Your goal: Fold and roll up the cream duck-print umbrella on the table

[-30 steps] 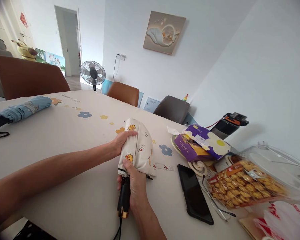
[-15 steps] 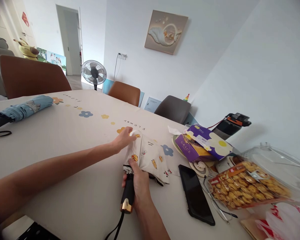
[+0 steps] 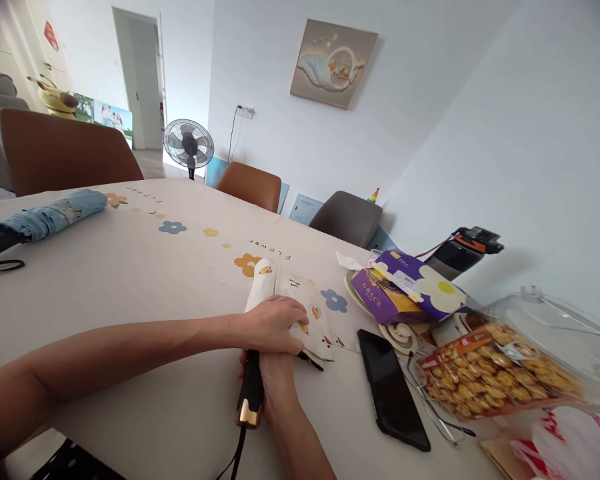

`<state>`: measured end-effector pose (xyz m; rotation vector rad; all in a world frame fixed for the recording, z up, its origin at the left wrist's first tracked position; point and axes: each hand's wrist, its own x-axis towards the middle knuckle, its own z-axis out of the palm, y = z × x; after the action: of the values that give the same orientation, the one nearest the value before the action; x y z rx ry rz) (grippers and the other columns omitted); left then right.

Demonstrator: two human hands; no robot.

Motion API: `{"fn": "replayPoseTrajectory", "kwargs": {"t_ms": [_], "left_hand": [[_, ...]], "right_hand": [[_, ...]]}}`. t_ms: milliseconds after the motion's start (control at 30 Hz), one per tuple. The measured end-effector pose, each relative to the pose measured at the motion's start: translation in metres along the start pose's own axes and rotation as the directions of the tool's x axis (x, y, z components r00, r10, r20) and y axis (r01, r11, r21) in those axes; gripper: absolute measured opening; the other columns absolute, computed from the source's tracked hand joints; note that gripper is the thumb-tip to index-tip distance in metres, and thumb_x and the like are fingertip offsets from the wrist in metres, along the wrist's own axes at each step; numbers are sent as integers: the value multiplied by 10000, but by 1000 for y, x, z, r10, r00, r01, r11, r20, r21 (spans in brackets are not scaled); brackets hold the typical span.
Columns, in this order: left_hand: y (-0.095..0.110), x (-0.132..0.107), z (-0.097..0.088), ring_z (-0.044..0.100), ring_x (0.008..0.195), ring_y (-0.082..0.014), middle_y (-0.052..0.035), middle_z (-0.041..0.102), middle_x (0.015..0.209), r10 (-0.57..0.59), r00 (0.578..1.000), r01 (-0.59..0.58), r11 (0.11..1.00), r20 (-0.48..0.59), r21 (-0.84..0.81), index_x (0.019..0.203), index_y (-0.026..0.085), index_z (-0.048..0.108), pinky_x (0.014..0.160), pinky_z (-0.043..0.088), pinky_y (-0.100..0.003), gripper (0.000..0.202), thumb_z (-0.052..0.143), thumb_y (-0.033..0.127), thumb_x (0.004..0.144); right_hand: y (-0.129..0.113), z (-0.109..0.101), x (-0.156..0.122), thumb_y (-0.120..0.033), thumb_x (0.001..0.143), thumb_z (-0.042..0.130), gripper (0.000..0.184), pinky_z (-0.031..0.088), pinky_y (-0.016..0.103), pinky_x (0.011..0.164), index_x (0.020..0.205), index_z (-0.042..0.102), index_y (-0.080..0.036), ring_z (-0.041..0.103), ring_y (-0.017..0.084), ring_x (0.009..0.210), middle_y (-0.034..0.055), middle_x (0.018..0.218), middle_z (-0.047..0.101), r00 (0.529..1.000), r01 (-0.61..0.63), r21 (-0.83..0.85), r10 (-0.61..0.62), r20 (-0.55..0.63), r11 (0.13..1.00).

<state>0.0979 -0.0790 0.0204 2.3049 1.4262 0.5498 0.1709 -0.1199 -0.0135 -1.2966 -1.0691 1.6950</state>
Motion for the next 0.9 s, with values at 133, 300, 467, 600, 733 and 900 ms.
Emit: {"fn": "replayPoseTrajectory", "kwargs": {"t_ms": [133,300,467,600,733,900], "left_hand": [[3,-1,3,515,1029,-203,-38,628,1047,60,994,-48,991,-88,128,804,184,640,943,355,-338,190,504,252,689],[8,-2,3,561,837,-191,-43,645,815,67,990,-36,970,-122,242,658,160,595,816,413,-336,183,438,206,740],[9,-5,1,554,743,-169,-31,627,776,56,977,-8,973,-204,231,668,171,558,639,422,-290,207,393,212,784],[10,-5,2,548,716,-154,-20,607,751,25,974,18,982,-224,188,633,175,515,572,393,-264,263,346,235,826],[10,-5,-1,545,705,-149,-19,593,748,-5,977,41,986,-214,163,615,176,486,539,369,-261,296,309,240,843],[7,-7,-10,555,745,-163,-27,596,815,21,998,-9,975,-56,221,684,179,506,520,368,-262,144,383,149,752]], "right_hand": [[-3,2,-4,-406,669,550,250,341,218,329,672,511,-159,437,106,308,-19,392,485,999,11,-32,-12,-30,999],[-5,2,-4,-407,639,581,260,328,212,327,617,515,-157,433,102,309,-9,387,482,999,46,-61,-47,-13,997],[-5,0,-3,-409,645,568,263,332,219,332,586,510,-159,436,108,310,-3,381,480,998,60,-76,-60,6,995],[-5,-2,-3,-426,661,552,277,324,223,338,586,516,-162,442,113,318,6,389,491,998,66,-107,-64,18,992],[-2,-5,-2,-419,671,547,277,334,231,354,573,519,-162,462,120,342,30,406,517,998,62,-140,-60,19,988],[1,-6,-1,-415,673,539,258,363,231,371,633,534,-159,478,119,363,34,457,550,998,56,-134,-53,22,989]]}}
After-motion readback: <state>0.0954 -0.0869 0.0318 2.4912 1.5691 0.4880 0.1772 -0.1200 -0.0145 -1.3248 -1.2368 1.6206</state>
